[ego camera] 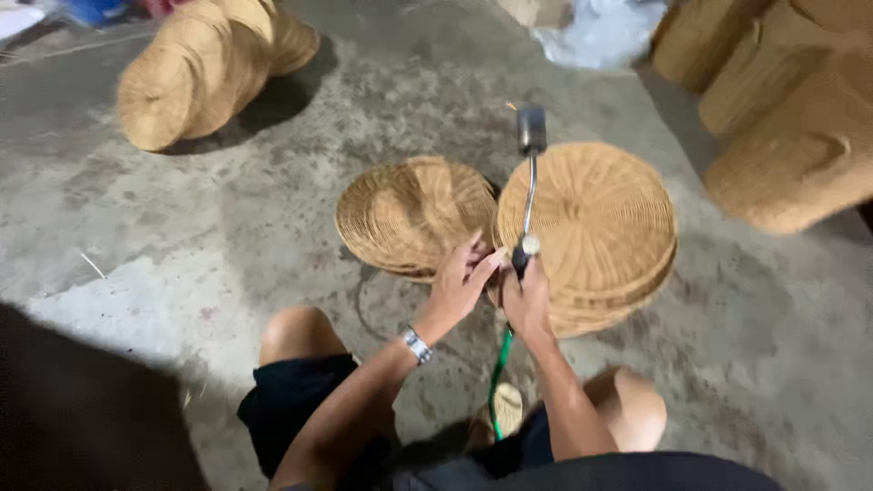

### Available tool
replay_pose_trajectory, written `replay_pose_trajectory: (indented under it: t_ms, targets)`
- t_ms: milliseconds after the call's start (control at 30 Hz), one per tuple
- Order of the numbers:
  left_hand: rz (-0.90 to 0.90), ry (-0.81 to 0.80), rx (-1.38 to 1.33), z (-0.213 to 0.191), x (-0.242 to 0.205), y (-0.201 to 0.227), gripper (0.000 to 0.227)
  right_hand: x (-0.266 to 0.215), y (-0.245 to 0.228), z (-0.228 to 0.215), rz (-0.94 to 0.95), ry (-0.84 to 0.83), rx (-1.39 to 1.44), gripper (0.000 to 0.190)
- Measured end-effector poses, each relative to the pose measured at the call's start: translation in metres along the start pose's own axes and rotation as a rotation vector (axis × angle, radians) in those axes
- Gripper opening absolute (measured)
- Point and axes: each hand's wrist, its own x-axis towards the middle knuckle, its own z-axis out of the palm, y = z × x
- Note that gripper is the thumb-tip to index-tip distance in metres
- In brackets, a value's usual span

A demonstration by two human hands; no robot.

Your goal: The person uses a handheld blowtorch to apply flame to the surface of round woven baskets. They hold the baskets with one hand and the torch with the other, moving the flame across the weave. The person is sitting on the floor surrounded by stacks of similar baskets.

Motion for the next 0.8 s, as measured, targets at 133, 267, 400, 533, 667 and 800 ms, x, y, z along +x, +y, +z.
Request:
replay_pose_trajectory:
  t_ms: [133,267,400,533,667,800]
  targets:
    - [-0.226,-0.390,-0.622,0.024,-0.019,-0.016,0.077,-0.005,-0.031,-0.003,0.196,0.086,0.280,0.032]
    - [-0.091,-0.632,-0.746,0.043,-0.020,0.012,0.090,-0.032,-0.036,-0.048,0.300,0.159,0.356,0.040]
    - [-0.127,-0.813,-0.525,0.069,-0.027,0.054,0.093,-0.064,-0.054,-0.120,0.176,0.229,0.272,0.041]
    - [0.074,-0.861,-0.375,0.121,-0.042,0.088,0.084,-0.086,-0.068,-0.172,0.060,0.455,-0.433,0.036]
    - [0.090,-0.837,-0.422,0.169,-0.062,0.115,0.063,-0.101,-0.071,-0.214,-0.035,0.634,-0.603,0.029]
    - [0.390,-0.749,-0.517,0.203,-0.072,0.131,0.042,-0.109,-0.076,-0.251,-0.103,0.705,-0.848,0.027]
